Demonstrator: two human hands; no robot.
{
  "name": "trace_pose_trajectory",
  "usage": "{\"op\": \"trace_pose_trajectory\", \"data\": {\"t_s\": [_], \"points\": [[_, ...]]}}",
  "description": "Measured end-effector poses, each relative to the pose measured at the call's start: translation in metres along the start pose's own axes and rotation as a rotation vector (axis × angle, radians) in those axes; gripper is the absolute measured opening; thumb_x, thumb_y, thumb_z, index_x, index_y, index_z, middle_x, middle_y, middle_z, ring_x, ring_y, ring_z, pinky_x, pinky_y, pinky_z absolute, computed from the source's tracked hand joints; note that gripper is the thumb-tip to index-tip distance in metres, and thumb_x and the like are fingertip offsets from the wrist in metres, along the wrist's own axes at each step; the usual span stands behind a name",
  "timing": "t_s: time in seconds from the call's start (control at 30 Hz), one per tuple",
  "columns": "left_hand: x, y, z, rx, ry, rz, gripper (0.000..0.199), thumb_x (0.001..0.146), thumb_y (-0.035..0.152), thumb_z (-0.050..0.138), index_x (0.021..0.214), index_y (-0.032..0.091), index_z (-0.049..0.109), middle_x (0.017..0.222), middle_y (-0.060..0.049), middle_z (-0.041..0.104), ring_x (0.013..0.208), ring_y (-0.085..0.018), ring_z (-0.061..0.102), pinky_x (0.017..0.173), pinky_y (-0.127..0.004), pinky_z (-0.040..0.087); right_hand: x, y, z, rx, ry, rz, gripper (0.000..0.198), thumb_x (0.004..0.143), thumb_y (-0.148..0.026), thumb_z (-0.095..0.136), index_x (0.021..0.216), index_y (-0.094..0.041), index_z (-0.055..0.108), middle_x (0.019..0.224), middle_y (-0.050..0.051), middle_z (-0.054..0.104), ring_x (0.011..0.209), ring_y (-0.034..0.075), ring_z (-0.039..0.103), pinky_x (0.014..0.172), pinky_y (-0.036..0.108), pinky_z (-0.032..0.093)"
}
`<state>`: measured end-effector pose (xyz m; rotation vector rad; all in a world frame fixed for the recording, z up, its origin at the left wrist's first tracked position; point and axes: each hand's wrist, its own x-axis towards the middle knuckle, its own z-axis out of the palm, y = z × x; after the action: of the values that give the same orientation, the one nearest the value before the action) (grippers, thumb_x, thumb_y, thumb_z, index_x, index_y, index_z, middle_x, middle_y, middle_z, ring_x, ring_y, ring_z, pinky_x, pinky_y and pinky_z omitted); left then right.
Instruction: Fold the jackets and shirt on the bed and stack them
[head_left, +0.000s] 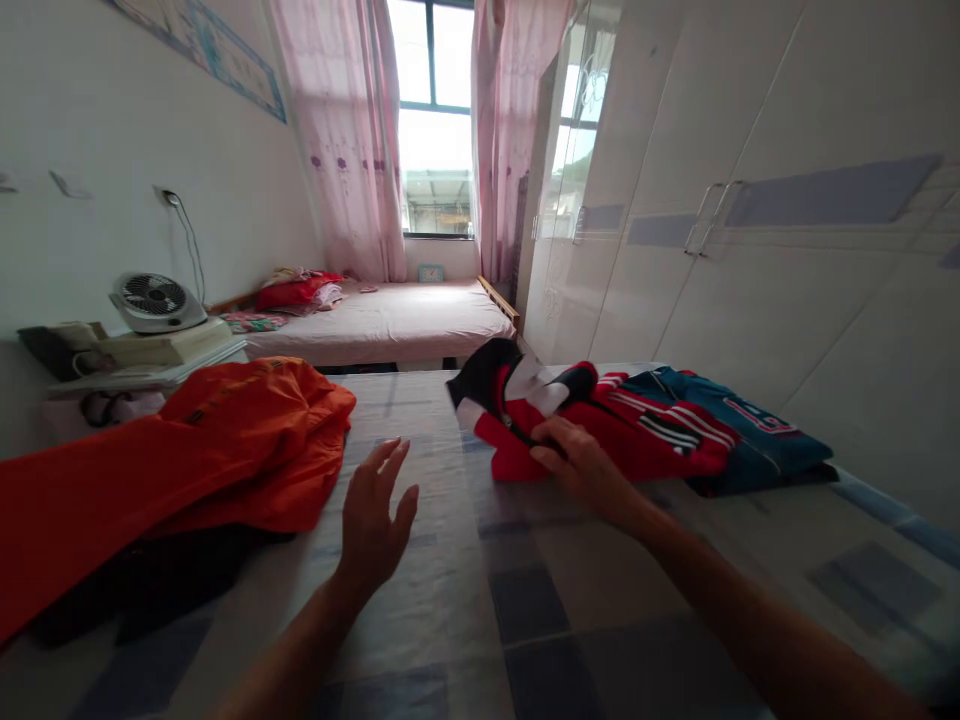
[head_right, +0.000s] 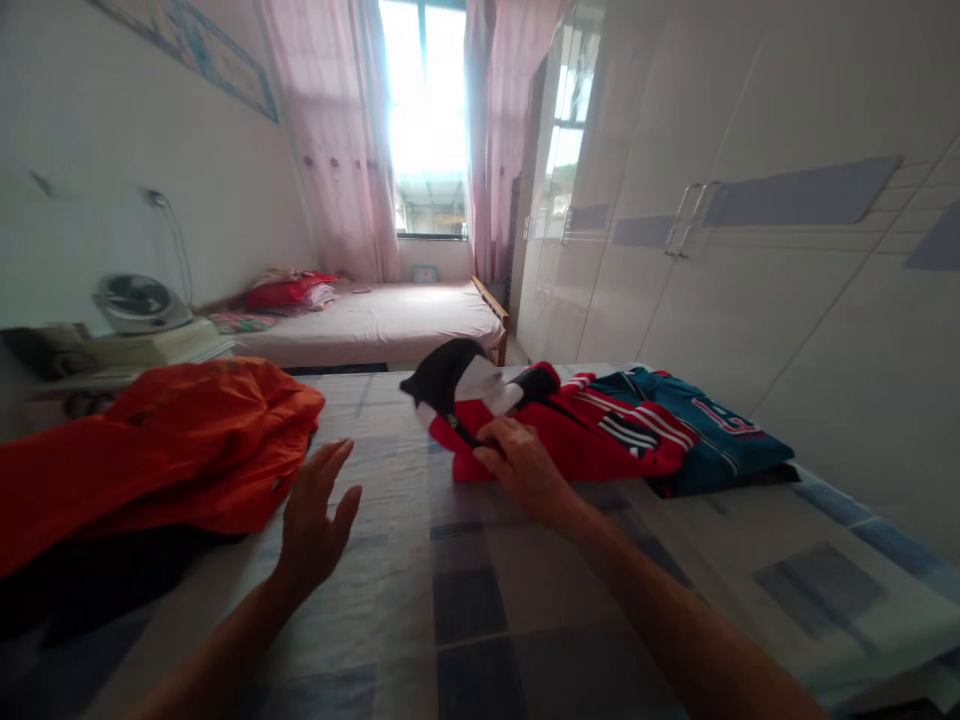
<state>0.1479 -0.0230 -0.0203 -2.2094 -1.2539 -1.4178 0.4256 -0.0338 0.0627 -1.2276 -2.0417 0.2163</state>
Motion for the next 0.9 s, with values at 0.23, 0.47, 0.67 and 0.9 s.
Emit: {"op": "trace_pose_trajectory", "data": {"t_s": [0.23, 0.47, 0.67, 0.9], "points": [[-0.001, 0.007, 0.001, 0.117, -0.237, 0.120, 0.037, 0.089, 0.030, 0.045, 0.123, 0.017, 0.048, 0.126, -0.013, 0.054, 0.123, -0.026, 0.044, 0.108, -0.050, 0.027, -0.004, 0.030, 0.007, 0.104, 0.246, 0.156, 0.018, 0.086, -0.031, 0.047, 0.091, -0.019, 0.059, 0.090, 0.004, 0.064, 0.079, 0.016, 0.058, 0.075, 0.029, 0.044], [0.008, 0.020, -0.006, 0.117, -0.314, 0.332, 0.028, 0.087, 0.033, 0.049, 0.108, 0.018, 0.059, 0.118, -0.010, 0.060, 0.122, -0.027, 0.044, 0.109, -0.052, 0.024, -0.034, 0.147, -0.020, -0.105, 0.610, 0.587, 0.022, 0.077, -0.027, 0.045, 0.087, -0.017, 0.063, 0.082, 0.007, 0.066, 0.075, 0.020, 0.060, 0.077, 0.035, 0.045], [0.016, 0.037, -0.007, 0.308, -0.544, 0.184, 0.037, 0.085, 0.049, 0.049, 0.073, 0.018, 0.066, 0.074, -0.007, 0.061, 0.083, -0.024, 0.057, 0.099, -0.053, 0.035, -0.041, 0.167, -0.023, -0.094, 0.670, 0.626, 0.023, 0.074, -0.024, 0.045, 0.086, -0.017, 0.063, 0.077, 0.006, 0.067, 0.071, 0.019, 0.062, 0.076, 0.033, 0.046], [0.015, 0.056, -0.006, -0.075, -0.793, 0.106, 0.040, 0.077, 0.051, 0.060, 0.105, 0.021, 0.063, 0.110, -0.010, 0.062, 0.101, -0.024, 0.055, 0.084, -0.035, 0.048, -0.039, 0.167, -0.024, -0.096, 0.663, 0.594, 0.024, 0.074, -0.023, 0.044, 0.084, -0.016, 0.064, 0.080, 0.008, 0.068, 0.074, 0.019, 0.061, 0.078, 0.034, 0.046]]}}
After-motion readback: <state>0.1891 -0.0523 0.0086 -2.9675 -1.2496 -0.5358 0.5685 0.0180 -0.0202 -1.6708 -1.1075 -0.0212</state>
